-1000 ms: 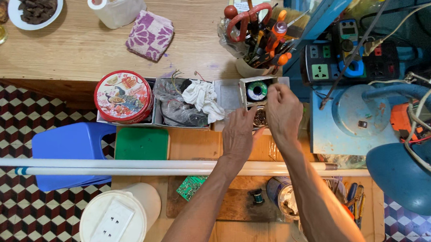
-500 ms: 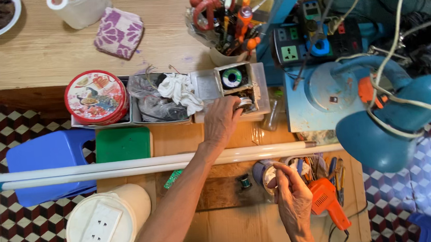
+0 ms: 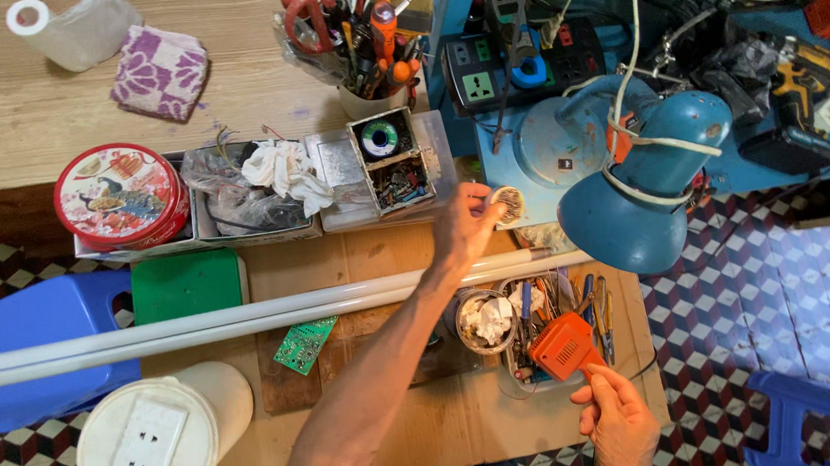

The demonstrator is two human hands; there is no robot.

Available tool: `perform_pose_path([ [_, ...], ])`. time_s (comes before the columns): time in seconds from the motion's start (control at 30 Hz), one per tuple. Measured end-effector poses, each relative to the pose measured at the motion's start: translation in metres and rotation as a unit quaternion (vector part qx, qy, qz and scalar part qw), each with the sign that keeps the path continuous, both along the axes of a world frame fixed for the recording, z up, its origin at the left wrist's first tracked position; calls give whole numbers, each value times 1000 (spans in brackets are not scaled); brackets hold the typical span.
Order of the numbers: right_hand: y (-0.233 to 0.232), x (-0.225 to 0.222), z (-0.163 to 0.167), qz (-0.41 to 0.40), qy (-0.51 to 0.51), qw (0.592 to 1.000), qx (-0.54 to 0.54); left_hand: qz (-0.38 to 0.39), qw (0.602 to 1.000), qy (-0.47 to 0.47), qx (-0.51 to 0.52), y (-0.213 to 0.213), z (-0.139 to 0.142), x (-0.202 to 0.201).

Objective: The person repairs a long white fluorescent light tube at a workbench. They heat a small cup of dark material with a hot glue gun, apply the heated material to the metal end of the tube, then wrap green tape around the tube end and set the tube down.

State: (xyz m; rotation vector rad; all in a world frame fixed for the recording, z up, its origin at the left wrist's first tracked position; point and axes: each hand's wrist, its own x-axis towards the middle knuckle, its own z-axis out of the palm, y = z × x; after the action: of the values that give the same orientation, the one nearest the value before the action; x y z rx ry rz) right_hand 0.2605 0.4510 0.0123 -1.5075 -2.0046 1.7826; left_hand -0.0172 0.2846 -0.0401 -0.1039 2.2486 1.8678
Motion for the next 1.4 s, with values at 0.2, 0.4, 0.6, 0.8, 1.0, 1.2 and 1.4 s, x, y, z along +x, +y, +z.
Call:
perform_pose_path([
  [0.2, 70, -6, -58, 64, 30, 997, -30, 70, 994, 80, -5, 56, -10, -2],
  [0.4, 114, -19, -80, 159, 48, 986, -15, 170, 948, 183, -195, -4, 18, -5],
  [0.6, 128, -30, -109, 143, 37, 989, -16, 59, 866, 304, -392, -65, 13, -89],
  [0.8, 147, -18, -139, 168, -5, 985, -42, -111, 762, 332, -545, -61, 17, -134],
  [1.0, 115, -6, -144, 138, -63, 987, -48, -175, 743, 227, -605, -64, 27, -151],
  [1.2, 80, -13, -138, 188, -41, 981, -23, -112, 806, 242, -528, -78, 17, -148],
  [1.4, 60, -45, -131, 182, -4, 983, -32, -52, 876, 181, -445, -91, 28, -145],
])
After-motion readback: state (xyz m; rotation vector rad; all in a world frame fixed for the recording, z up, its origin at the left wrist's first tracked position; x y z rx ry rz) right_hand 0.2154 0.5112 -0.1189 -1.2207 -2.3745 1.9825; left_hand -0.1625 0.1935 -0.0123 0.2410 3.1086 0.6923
